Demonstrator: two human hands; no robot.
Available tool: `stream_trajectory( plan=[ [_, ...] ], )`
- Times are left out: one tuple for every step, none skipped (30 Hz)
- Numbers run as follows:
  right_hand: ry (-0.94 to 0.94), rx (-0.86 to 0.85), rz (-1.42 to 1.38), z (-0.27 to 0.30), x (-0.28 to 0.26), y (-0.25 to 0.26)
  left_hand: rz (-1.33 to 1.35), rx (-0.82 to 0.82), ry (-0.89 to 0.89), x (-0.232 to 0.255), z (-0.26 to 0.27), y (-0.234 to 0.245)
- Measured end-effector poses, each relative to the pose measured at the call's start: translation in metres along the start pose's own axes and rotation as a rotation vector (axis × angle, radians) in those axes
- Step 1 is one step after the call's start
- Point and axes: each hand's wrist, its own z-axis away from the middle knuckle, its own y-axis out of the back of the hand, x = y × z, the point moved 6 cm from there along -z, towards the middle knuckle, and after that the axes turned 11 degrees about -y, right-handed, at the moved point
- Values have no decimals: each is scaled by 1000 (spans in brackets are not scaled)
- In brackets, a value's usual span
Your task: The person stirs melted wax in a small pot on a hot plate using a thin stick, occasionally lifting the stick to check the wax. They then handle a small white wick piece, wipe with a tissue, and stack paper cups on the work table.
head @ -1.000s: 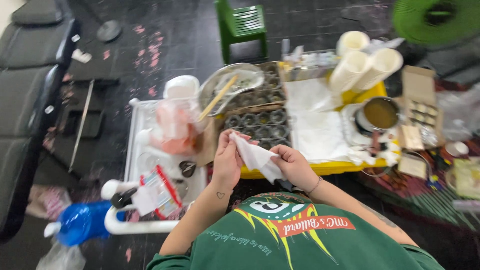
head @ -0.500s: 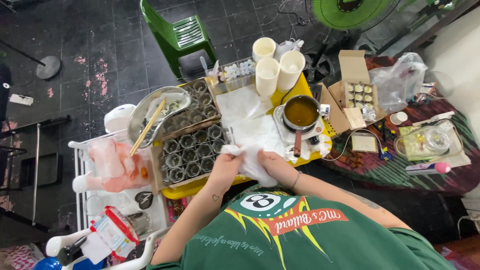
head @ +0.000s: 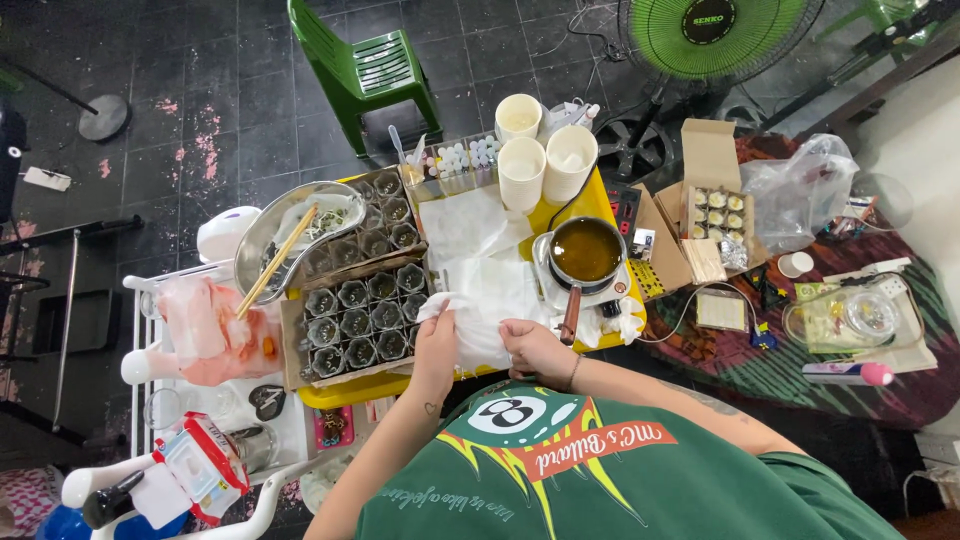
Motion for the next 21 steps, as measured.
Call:
stream_trajectory(
  plan=[
    [-1,-2,2,-6,3,4,0,3,-2,6,4,-4],
    [33,-72,-4,-12,4,4,-58,-15,-9,13,8,-8],
    [68,-142,-9,-18,5,3,-117,-32,-17,21,12,-11],
    [69,-143,-11,-19,4,0,-119,-33,-17,29,16,-15],
    [101,-102,52,-19,2,-1,-221,-199,-163,44,20,-27],
    [136,-59,113,-20,-2,-2,-322,-368,-309,59,26,-41],
    [139,-60,111,-21,-2,-3,-324,-372,-310,47,20,-32],
    [227,-48,214,-21,-5,-6,-247,-346,-212,30,14,-20],
    [314,-36,318,-20,-7,-9,-170,-319,-114,12,10,-9],
    [316,-31,311,-20,-6,-10,-173,-325,-109,8,8,-4],
    [340,-84,300,-19,-5,-15,-292,-354,-180,7,6,0],
    [365,-134,290,-17,-4,-19,-409,-384,-253,6,3,2],
    [369,-128,284,-16,-3,-20,-410,-392,-249,9,6,-1],
    [316,-173,46,-18,-1,-19,-522,-408,-229,10,7,-3],
    [262,-218,-192,-19,2,-19,-635,-423,-209,12,9,-4],
    [267,-217,-197,-1,-11,-37,-639,-430,-208,26,16,-13],
    [179,-195,-244,15,-18,-53,-816,-410,-288,43,23,-20],
    [90,-174,-291,31,-24,-70,-993,-388,-369,60,30,-28],
    [94,-173,-298,24,-17,-64,-996,-396,-368,72,33,-28],
    [66,-124,-255,15,-9,-56,-1137,-472,-537,89,36,-36],
    [38,-74,-211,7,-1,-49,-1272,-550,-709,105,42,-44]
  ],
)
